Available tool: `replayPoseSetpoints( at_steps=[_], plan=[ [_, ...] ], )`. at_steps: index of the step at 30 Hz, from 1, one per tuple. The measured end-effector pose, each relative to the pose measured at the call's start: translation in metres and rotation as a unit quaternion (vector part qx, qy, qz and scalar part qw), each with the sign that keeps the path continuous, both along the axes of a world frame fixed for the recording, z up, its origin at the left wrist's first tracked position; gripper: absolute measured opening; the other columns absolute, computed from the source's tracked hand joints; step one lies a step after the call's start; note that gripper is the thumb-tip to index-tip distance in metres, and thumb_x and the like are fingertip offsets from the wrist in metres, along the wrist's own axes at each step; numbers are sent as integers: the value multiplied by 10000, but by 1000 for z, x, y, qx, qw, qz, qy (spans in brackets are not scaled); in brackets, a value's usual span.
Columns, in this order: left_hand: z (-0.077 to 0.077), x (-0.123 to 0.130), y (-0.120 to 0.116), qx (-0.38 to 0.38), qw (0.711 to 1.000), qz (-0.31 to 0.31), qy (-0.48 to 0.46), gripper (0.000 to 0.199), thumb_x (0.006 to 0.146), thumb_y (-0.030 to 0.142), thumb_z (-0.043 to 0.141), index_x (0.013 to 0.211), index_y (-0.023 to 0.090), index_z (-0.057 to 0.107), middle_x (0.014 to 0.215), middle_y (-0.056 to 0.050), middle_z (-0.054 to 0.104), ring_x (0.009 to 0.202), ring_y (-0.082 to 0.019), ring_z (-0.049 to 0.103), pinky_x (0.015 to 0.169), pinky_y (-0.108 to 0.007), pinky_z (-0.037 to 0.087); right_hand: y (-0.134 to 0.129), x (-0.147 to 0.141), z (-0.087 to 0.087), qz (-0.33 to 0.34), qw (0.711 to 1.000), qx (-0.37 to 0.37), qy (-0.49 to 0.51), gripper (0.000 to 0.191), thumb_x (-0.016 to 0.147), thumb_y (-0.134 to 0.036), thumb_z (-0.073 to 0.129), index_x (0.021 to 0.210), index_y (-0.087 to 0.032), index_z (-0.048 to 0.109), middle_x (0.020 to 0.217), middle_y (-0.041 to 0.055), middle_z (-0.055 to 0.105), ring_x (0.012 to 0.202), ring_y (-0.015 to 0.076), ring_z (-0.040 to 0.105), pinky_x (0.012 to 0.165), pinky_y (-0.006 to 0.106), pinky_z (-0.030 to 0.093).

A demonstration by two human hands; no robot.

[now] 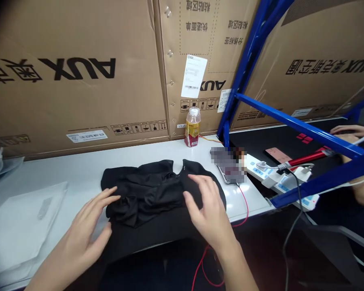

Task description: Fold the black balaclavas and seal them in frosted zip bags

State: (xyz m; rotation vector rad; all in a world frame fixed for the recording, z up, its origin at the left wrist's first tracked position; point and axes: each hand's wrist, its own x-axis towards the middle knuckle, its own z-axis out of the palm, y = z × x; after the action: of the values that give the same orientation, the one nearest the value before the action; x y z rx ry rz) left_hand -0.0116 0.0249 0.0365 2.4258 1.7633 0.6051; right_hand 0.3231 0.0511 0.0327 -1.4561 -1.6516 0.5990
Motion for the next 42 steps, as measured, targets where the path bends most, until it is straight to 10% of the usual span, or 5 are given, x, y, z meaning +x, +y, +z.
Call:
replayPoseSetpoints(
  at_steps=[5,11,17,30,42],
  plan=[
    [6,29,9,-27,996,-77,36,427,1020,407,566,1445,379,540,1292,-33,719,1237,-298,662,1232,-673,321,15,-29,22,164,971,26,-169,465,916,-176,669,1360,-310,642,1436,74,641,1313,322,553,1114,545,465],
    [18,2,-4,-57,994,-95,10,153,1037,359,544,1009,281,673,966,8,687,934,-201,684,1245,-533,348,7,27,8,-2,999,-32,-18,506,953,-258,576,1447,-288,474,1223,64,695,1015,256,707,851,407,602],
    [29,-10,-9,-51,991,-124,11,269,1032,375,535,819,269,661,1012,-14,671,1009,-219,664,1211,-484,382,-15,63,7,66,979,-21,-193,368,976,-264,531,1318,-363,623,1556,39,492,1477,324,421,1158,545,431],
    [39,46,62,-195,972,-75,104,419,1081,410,433,1458,414,615,1282,12,782,1090,-240,768,867,-333,579,-15,61,51,292,931,-150,-161,90,952,-346,705,972,-298,779,1106,36,712,1090,243,653,943,372,564],
    [40,82,63,-114,978,-54,166,798,1065,388,473,1716,229,38,1518,-139,607,1331,-333,611,1033,-460,523,8,45,23,49,986,-68,-144,637,1020,-344,574,1623,-402,379,1661,52,448,630,129,683,729,384,658]
  ],
)
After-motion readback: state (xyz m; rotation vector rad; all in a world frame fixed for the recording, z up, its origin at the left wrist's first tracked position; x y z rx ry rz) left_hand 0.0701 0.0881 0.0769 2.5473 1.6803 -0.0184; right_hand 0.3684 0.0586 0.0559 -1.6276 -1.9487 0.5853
